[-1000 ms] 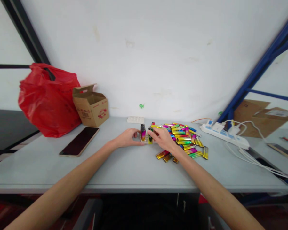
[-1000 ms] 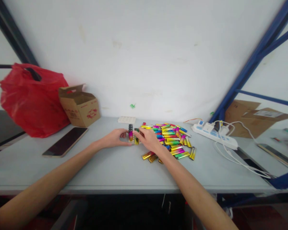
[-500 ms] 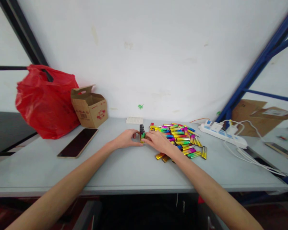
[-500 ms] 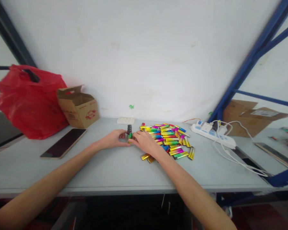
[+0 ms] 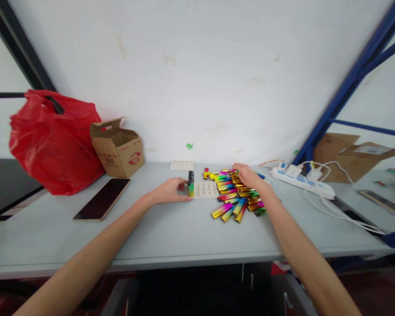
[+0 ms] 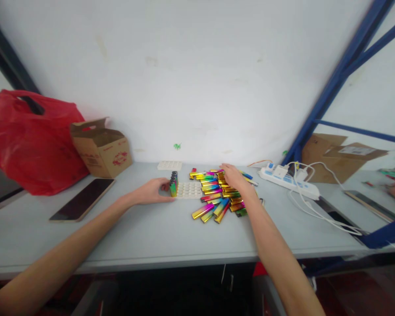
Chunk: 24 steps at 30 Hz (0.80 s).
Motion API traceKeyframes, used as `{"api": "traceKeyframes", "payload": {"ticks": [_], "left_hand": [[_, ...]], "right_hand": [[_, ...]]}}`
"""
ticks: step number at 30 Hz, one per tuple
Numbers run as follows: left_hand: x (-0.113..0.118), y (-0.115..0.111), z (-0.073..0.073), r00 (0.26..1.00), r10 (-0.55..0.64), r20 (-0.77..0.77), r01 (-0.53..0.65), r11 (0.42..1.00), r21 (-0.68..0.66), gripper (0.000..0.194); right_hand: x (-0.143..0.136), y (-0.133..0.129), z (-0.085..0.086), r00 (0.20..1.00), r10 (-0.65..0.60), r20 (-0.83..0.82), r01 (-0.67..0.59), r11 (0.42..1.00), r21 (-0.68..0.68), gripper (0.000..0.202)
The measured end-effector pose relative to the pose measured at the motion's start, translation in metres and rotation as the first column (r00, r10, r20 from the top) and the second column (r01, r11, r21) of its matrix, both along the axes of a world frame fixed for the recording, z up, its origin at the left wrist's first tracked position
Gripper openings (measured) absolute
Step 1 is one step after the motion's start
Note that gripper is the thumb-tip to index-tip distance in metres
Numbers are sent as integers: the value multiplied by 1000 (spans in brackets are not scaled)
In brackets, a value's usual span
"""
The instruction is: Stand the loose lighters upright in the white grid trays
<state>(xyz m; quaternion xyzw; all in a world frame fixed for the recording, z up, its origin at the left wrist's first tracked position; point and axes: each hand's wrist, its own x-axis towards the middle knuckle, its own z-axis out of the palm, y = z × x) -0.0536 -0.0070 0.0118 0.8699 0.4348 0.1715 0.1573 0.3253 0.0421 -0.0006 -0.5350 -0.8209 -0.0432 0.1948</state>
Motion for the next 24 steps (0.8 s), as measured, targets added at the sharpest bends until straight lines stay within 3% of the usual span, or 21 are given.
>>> {"api": "traceKeyframes", "payload": {"ticks": [3, 11, 15, 18, 21, 22, 24], "left_hand": [[0, -1, 1, 1000, -17, 14, 17, 1000, 7, 55], [10, -4, -4, 997, 76, -26, -74, 993, 91, 66], [10, -3, -5, 997, 81, -5, -80, 993, 88, 65], [6, -3, -2, 998, 67, -3, -67, 996, 65, 65], [3, -4, 1, 999, 52, -4, -52, 998, 43, 66], [3, -4, 1, 999, 47, -6, -46, 998, 38, 67], [3, -4, 1, 999, 38, -7, -38, 999, 34, 70]], "right_hand": [[6, 5, -1, 999, -16, 28, 19, 995, -95, 43], [7, 5, 2, 999, 8, 41, -5, 997, -73, 26], [7, 2, 3, 998, 36, -52, -36, 999, 8, 22], [2, 0, 8, 975, 37, -217, -14, 994, 107, 28], [-11, -5, 14, 875, 32, -484, 15, 996, 93, 33], [-18, -7, 15, 806, 27, -592, 4, 999, 50, 34], [-33, -12, 16, 595, 2, -804, -68, 996, -49, 39]]}}
